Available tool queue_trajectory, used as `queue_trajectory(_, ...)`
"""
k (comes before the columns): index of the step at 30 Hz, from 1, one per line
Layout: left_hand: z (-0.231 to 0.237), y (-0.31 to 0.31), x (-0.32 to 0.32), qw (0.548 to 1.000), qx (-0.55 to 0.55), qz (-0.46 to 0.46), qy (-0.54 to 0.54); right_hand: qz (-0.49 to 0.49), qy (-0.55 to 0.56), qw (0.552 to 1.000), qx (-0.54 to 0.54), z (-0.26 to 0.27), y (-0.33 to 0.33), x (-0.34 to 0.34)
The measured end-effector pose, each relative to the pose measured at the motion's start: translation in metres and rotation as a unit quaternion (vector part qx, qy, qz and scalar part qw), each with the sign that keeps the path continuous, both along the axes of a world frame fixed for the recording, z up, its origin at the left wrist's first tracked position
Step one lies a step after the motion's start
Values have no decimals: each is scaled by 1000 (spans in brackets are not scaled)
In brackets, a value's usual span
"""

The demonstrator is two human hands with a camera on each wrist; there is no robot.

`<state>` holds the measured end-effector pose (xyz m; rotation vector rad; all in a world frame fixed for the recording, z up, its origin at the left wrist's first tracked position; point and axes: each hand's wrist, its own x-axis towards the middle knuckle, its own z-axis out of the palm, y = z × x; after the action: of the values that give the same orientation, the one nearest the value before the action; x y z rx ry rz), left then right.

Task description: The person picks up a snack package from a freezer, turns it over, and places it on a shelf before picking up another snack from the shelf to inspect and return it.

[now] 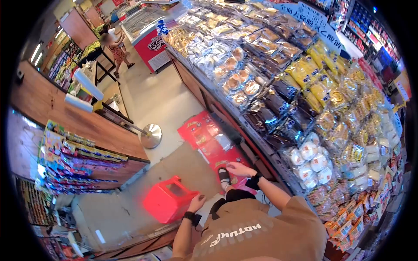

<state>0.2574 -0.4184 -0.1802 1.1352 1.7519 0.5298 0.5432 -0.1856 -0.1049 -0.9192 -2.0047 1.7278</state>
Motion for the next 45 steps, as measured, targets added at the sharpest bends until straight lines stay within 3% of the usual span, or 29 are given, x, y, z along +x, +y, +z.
queue_trajectory(2, 19, 47, -28, 999, -1, -45, -10, -28, -70, 987, -143, -8, 29, -40)
queue_trajectory(4, 52, 89, -50, 999, 7, -34, 21, -41, -31, 995, -85, -22, 51, -69)
queue_trajectory(6, 74, 121, -69, 1000, -1, -5, 29, -68, -10, 995, -68, 27, 61, -82)
queue_trajectory(9, 86, 144, -89, 994, 77, 51, 54, -49, -58, 996, -44, 43, 82, -95)
queue_trajectory(10, 87, 148, -91, 991, 104, 78, 25, -45, -62, 996, -44, 54, 88, -98)
queue_trajectory(12, 94, 160, -92, 985, 131, 109, -7, -45, -74, 986, -145, 74, 100, -105)
queue_trajectory(14, 112, 172, -89, 994, 100, 49, 13, -45, -75, 990, -112, 62, 111, -115)
queue_trajectory(18, 124, 209, -99, 990, 122, 60, -35, -52, -37, 992, -106, 53, 134, -136)
queue_trajectory(20, 137, 236, -110, 987, 130, 76, -48, -48, 2, 999, -4, 31, 151, -151)
queue_trajectory(22, 145, 266, -125, 983, 143, 88, -73, -76, 47, 993, -76, 37, 165, -167)
queue_trajectory(24, 147, 297, -146, 977, 176, 82, -84, -69, -7, 993, -94, 49, 188, -182)
queue_trajectory(26, 161, 330, -168, 974, 187, 94, -93, -99, 32, 982, -160, 64, 208, -204)
queue_trajectory(29, 171, 373, -204, 966, 220, 100, -98, -107, 39, 980, -161, 66, 240, -242)
queue_trajectory(30, 170, 385, -216, 962, 246, 94, -75, -101, 20, 978, -183, 70, 250, -255)
queue_trajectory(31, 171, 397, -229, 957, 272, 87, -52, -113, 4, 985, -131, 71, 258, -270)
queue_trajectory(35, 183, 431, -266, 960, 262, 85, -55, -135, -38, 985, -101, 89, 294, -311)
queue_trajectory(37, 186, 445, -282, 967, 250, 42, -11, -138, -38, 989, -32, 99, 308, -323)
queue_trajectory(45, 185, 495, -313, 963, 260, -62, 30, -245, -1, 963, -107, 106, 336, -344)
